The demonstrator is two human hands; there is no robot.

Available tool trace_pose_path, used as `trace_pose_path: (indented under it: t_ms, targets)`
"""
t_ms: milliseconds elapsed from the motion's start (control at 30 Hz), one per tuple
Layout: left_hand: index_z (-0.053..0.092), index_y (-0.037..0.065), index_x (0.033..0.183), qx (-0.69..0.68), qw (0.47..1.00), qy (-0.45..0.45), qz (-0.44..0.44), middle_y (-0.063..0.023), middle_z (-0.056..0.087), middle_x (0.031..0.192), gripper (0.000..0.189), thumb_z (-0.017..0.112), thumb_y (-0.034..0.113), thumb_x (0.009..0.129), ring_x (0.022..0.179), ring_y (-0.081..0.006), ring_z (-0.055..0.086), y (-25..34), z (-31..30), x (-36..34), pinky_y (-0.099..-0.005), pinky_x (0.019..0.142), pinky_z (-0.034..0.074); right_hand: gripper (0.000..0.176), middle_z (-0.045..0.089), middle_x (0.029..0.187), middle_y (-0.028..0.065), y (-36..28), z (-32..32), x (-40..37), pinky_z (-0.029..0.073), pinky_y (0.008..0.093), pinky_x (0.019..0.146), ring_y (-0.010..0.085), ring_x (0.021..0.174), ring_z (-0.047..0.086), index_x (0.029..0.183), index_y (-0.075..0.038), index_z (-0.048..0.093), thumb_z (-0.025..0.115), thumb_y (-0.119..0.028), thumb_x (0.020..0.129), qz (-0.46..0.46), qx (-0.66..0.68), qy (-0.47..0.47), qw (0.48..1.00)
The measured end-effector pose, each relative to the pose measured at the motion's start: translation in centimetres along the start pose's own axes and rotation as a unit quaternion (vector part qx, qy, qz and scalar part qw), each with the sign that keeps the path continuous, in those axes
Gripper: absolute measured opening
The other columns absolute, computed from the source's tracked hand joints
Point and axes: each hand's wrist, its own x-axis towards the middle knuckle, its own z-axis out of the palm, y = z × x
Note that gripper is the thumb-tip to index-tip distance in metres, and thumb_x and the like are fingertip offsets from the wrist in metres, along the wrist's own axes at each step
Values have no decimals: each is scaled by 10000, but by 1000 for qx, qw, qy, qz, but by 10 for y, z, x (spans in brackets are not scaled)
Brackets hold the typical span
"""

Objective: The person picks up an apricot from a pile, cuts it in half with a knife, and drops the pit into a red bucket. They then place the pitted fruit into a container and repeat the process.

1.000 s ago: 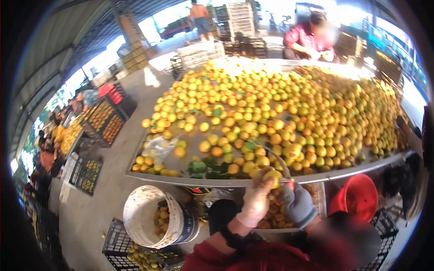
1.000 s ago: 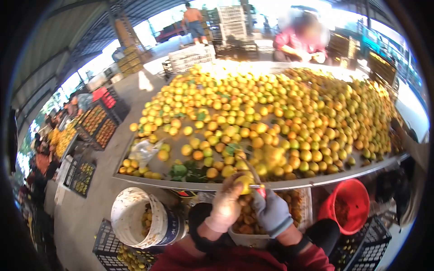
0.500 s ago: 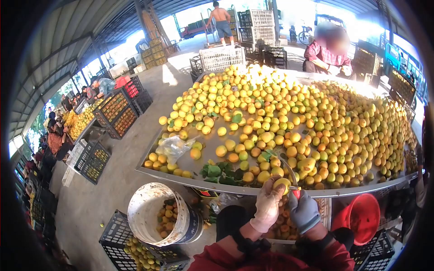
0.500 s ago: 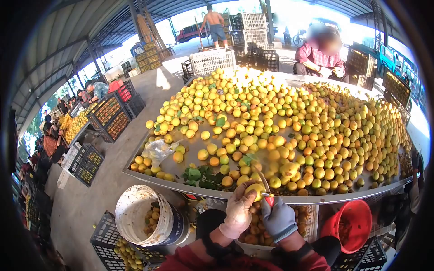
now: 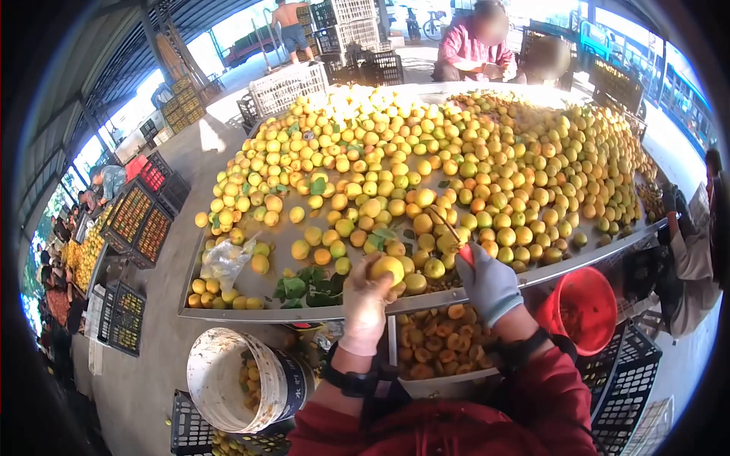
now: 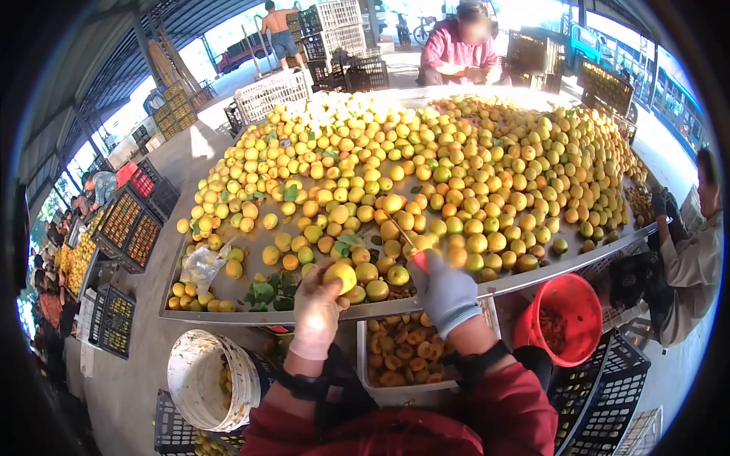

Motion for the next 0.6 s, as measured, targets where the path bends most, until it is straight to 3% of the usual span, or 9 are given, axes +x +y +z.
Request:
trace_pose_path:
  t_ms: [67,100,200,233,333,367,467,500,600]
  targets:
    - [456,-35,1147,-140,987,-58,-47,-145,591,999,362,599,65,830,813,-260,641,10,-5,-2,-291,667,557,408,593,694,227,6,-10,-6,477,464,576,379,639,605,1184,-63,487,535,-317,870,-39,136,-10,990]
    - [475,-12,1114,-154,985,-66,-41,-167,585,1054,318,595,97,841,889,-363,622,8,-8,-2,-355,663,556,495,586,706,254,6,-20,-13,478,440,595,392,652,601,1290,-21,406,520,-274,880,-54,185,-63,979]
    - [475,-9,1116,-156,983,-92,-41,-177,583,1059,312,590,87,843,921,-371,613,6,-14,-3,-399,729,557,521,602,730,243,4,-44,-31,483,396,601,355,675,626,1329,20,349,510,-209,889,-81,255,-168,949]
    - [478,1,1121,-163,981,-96,-34,-173,575,1085,326,601,76,829,958,-373,599,4,-14,-4,-427,780,540,499,630,751,178,-7,-67,-34,477,328,605,264,656,629,1340,42,332,492,-106,891,-70,312,-206,925]
    - [479,16,1140,-154,982,-106,-31,-163,566,1109,356,609,64,813,1016,-369,573,8,-13,-7,-448,845,511,468,625,771,89,-2,-63,-47,476,267,618,152,657,594,1336,22,362,483,-42,889,-126,373,-158,906]
    - [458,0,1186,-162,978,-131,-30,-156,558,1133,418,605,43,796,1055,-351,556,9,-11,-7,-458,892,484,469,642,865,90,-1,-72,-46,488,228,672,119,718,599,1334,10,376,492,-22,881,-10,429,-279,859]
    - [427,-30,1223,-170,974,-143,-39,-156,559,1134,472,596,28,785,1055,-333,560,15,-8,-13,-455,915,471,476,658,941,105,-1,-74,-57,494,221,703,104,789,615,1339,-1,374,500,-34,882,-100,349,-249,898]
    - [409,-54,1235,-167,972,-159,-41,-171,540,1162,503,595,20,773,1069,-320,551,14,-11,-13,-460,921,467,444,599,871,17,-1,-67,-61,483,212,553,52,650,562,1329,1,394,504,-20,899,-139,372,-197,896]
    - [415,-47,1231,-167,970,-170,-38,-188,517,1186,513,610,28,762,1091,-320,534,11,-14,-14,-458,927,464,471,612,878,12,-3,-71,-63,484,210,540,53,607,565,1346,-7,369,518,-51,902,-106,365,-237,894]
